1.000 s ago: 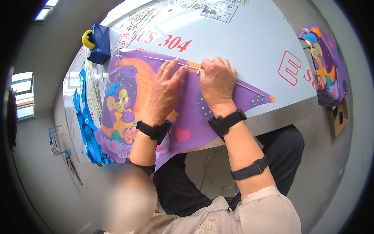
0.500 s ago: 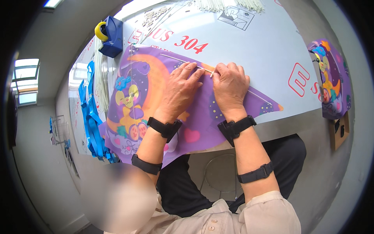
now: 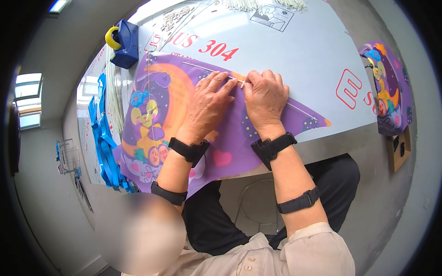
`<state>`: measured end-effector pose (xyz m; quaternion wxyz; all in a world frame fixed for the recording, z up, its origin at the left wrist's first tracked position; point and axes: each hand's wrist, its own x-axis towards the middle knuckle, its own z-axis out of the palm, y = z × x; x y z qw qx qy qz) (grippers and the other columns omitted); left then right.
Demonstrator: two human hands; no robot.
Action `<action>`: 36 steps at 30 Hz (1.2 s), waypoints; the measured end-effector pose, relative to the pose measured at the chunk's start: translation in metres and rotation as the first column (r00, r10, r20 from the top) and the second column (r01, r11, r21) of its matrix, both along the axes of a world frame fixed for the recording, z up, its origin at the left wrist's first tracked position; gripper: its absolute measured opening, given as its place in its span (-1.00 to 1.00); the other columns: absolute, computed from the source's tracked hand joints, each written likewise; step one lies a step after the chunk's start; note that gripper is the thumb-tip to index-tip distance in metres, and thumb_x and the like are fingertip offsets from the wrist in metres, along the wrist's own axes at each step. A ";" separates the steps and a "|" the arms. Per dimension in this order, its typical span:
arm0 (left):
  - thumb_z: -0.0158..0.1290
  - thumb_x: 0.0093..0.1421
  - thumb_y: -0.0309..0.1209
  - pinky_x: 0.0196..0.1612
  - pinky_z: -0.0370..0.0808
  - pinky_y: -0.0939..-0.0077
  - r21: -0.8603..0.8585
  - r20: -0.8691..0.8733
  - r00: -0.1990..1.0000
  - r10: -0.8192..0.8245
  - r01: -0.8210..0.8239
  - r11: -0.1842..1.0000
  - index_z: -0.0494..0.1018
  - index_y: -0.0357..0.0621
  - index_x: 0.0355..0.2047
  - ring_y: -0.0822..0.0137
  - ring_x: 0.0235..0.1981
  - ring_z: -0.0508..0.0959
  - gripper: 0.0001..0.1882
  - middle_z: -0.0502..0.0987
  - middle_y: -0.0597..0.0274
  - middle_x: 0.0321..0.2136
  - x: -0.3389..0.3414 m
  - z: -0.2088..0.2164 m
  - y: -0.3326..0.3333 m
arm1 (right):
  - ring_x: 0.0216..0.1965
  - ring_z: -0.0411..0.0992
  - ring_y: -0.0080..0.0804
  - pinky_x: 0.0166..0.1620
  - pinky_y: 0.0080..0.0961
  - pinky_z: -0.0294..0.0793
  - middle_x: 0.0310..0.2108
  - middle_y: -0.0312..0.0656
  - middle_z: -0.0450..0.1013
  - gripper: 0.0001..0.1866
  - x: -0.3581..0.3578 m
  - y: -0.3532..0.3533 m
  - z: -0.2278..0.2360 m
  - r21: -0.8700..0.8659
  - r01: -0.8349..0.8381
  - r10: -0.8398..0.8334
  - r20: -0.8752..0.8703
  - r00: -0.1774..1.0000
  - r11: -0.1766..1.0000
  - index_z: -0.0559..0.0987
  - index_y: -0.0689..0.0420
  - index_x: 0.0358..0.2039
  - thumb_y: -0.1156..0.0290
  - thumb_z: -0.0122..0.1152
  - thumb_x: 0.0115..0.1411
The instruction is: Assembling a purple kite with a cartoon character by attaching sticks and using tape.
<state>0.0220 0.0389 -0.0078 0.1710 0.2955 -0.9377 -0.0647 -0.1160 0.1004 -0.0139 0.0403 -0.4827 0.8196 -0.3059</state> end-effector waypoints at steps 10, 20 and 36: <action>0.13 0.02 -0.41 0.15 0.26 0.18 0.016 -0.001 1.000 -0.010 0.010 1.000 0.44 -0.08 -0.04 0.07 0.12 0.34 -0.57 0.40 0.11 0.02 0.000 0.002 0.000 | -0.24 0.37 -0.31 -0.24 -0.27 0.28 -0.42 -0.32 0.41 -0.94 0.000 0.000 0.000 -0.002 0.002 -0.002 0.002 1.000 1.000 0.57 -0.03 -0.48 0.31 0.20 0.03; 0.15 0.00 -0.40 0.13 0.29 0.16 -0.008 0.024 1.000 -0.013 0.013 1.000 0.44 -0.07 -0.04 0.08 0.10 0.35 -0.56 0.41 0.13 0.02 0.000 0.005 0.001 | -0.25 0.37 -0.29 -0.26 -0.26 0.28 -0.44 -0.31 0.40 -0.94 0.002 -0.001 0.000 0.002 0.003 -0.003 -0.009 1.000 1.000 0.56 -0.03 -0.48 0.31 0.20 0.02; 0.13 0.04 -0.50 0.14 0.31 0.20 0.030 0.071 0.995 -0.067 0.065 0.997 0.43 -0.12 0.01 0.03 0.10 0.36 -0.54 0.40 0.06 0.04 -0.007 0.012 0.002 | -0.27 0.36 -0.29 -0.25 -0.27 0.25 -0.44 -0.27 0.42 -0.92 0.002 -0.002 -0.001 -0.062 0.056 -0.055 0.021 0.998 0.996 0.59 -0.02 -0.51 0.31 0.19 0.02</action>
